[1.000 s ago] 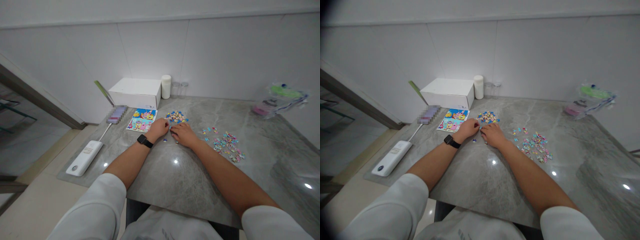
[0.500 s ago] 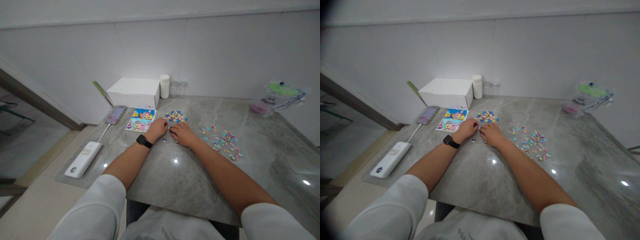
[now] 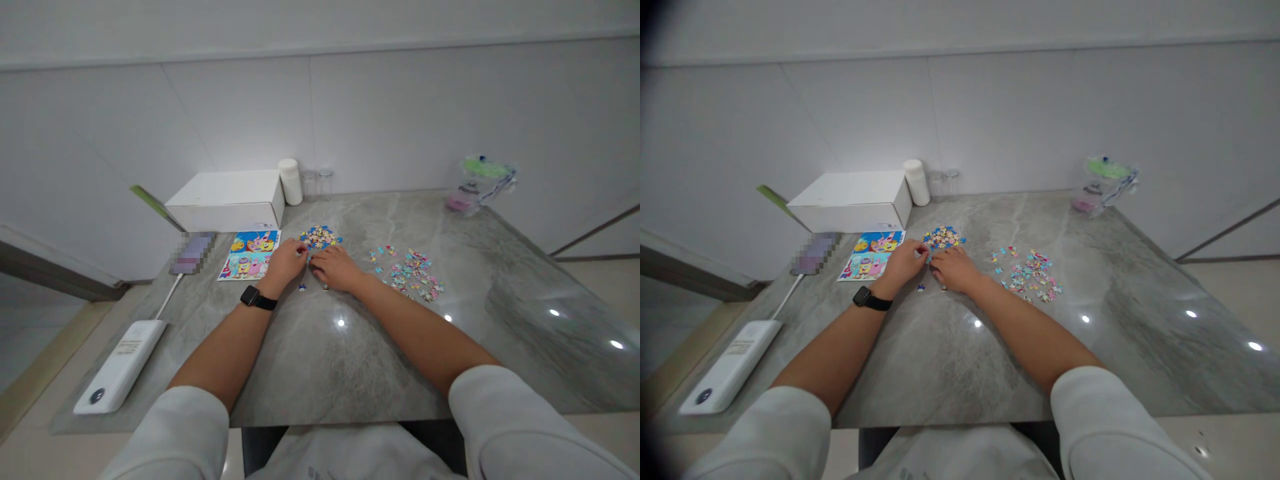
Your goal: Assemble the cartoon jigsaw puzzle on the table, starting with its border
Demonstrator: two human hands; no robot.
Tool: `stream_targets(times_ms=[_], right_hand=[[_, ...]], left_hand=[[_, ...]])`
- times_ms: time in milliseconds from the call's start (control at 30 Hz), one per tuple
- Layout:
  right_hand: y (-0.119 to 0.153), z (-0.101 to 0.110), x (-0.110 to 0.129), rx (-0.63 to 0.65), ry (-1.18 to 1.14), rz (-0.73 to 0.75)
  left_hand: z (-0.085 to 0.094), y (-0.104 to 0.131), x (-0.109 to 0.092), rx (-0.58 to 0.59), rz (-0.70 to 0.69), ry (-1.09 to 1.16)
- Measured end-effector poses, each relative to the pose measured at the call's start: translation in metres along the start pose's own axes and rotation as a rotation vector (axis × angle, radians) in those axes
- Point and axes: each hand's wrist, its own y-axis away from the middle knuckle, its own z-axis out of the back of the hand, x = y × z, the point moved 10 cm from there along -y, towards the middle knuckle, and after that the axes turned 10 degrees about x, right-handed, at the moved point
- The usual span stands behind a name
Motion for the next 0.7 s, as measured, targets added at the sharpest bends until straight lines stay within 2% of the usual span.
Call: stream_targets(times_ms=[133,233,367,533,633,700], right_hand=[[0.005,0.018,-0.005,-0.048,-0.017,-0.041],[0.011,0.04,-0.016,-0.082,-0.042,-0.089],[0.034,0.085,-0.045,-0.182,-0.094,-0.175],[0.091,0.156,-0.097,-0.457,-0.151,-0.32],[0.124,0.174,-0.129,-0.546,-0.166,-0.421],[0.141,0.169,-0.152,-0.543,-0.164,-0.488]], left_hand=[[0.015,0.005,-0.009,-0.123,-0.064,0.09],[0.023,0.008,-0.021,-0.145,-0.111,0.124],[0.03,0.012,-0.043,-0.091,-0.183,0.126],[0.034,0.02,-0.076,-0.033,-0.314,0.145],[0.021,0.033,-0.108,0.083,-0.443,0.113],[0.006,0.048,-0.136,0.192,-0.562,0.088]])
